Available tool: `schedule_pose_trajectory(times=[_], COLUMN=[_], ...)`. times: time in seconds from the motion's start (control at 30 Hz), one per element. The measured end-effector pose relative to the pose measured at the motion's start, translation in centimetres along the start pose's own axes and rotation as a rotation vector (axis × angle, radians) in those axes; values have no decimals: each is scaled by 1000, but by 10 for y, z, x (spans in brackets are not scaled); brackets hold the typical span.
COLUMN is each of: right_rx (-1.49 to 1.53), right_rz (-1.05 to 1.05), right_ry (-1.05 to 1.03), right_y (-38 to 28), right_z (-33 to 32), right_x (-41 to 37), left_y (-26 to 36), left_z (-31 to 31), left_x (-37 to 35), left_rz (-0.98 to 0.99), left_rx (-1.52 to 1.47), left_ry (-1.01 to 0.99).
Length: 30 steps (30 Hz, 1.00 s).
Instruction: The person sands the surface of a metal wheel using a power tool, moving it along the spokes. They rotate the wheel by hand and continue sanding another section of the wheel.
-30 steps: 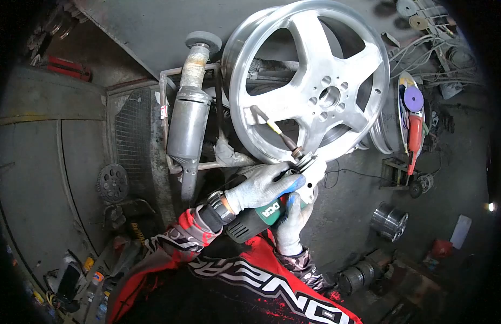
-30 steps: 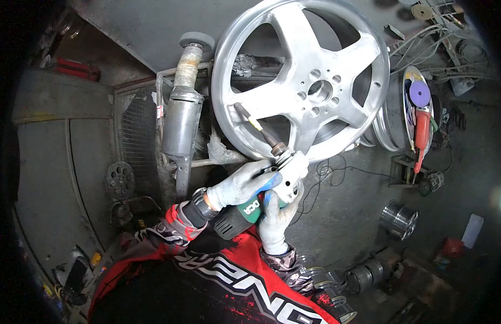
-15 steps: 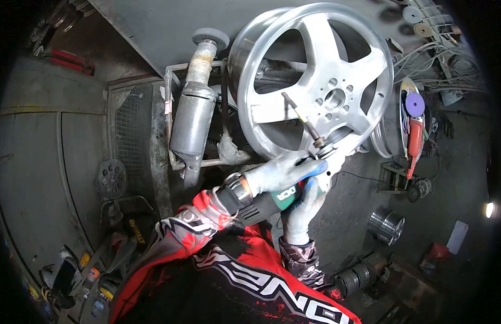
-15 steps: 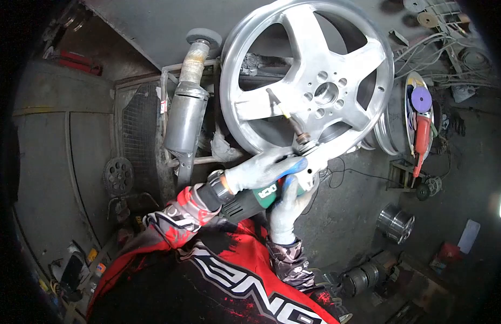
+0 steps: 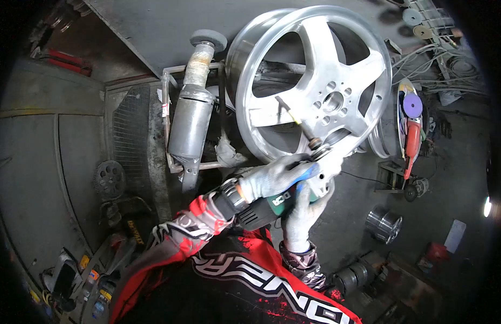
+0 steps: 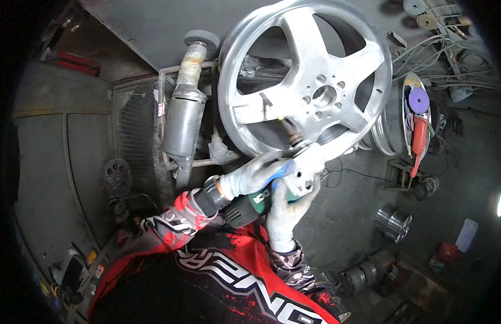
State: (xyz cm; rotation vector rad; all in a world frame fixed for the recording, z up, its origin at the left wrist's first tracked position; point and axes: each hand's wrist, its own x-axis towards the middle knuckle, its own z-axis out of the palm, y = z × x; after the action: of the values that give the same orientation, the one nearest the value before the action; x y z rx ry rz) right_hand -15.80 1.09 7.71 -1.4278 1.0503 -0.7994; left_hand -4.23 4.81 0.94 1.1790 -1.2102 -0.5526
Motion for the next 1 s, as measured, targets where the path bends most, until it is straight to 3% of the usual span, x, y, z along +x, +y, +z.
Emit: schedule_pose_trajectory(times=[0.03,0.1,0.23,0.3,0.33,0.37,0.43,0.47,0.5,0.57,0.6,0.67,0.7,0.73,0.8,0.87,0.9,1.0], right_rx=[67,43,-59,-174,-184,-182,-185,-196,-195,-232,-192,-177,-164,-61,-71,-180,-179,-241], right_rz=[17,9,-41,-103,-53,-49,-31,-39,-39,-61,-45,-56,-63,50,43,-48,-44,-106], right_ry=[20,34,58,-25,-48,-48,-108,-134,-135,-188,-200,-159,-114,-10,-25,-102,-105,-170], right_y=[-8,-9,5,11,11,10,5,8,6,-2,-3,6,5,-2,-6,-4,-1,3], right_z=[4,2,-6,-9,-11,-9,-3,-5,-2,4,4,-2,-1,6,8,7,5,6], right_x=[4,8,7,-2,-9,-14,-23,-24,-24,-23,-22,-19,-18,-18,-18,-20,-22,-29], left_y=[-8,9,2,17,26,26,22,30,37,48,47,37,30,31,35,13,14,26], left_z=[7,-3,5,-6,-13,-14,-13,-19,-19,-21,-22,-23,-19,-19,-21,-6,-6,-16], left_x=[9,30,19,9,9,-4,-21,-24,-21,-17,-16,-18,-10,-6,-4,-25,-31,-30], left_rz=[52,-198,-112,-268,-541,-338,-232,-467,-430,-582,-580,-445,-314,-421,-525,-140,-143,-618], left_rx=[-76,-239,-173,-287,-547,-325,-91,-223,-303,-568,-568,-343,-356,-447,-539,-78,-77,-713], left_ry=[32,-126,-54,-27,-49,-32,13,-56,117,193,194,24,34,14,2,125,127,92])
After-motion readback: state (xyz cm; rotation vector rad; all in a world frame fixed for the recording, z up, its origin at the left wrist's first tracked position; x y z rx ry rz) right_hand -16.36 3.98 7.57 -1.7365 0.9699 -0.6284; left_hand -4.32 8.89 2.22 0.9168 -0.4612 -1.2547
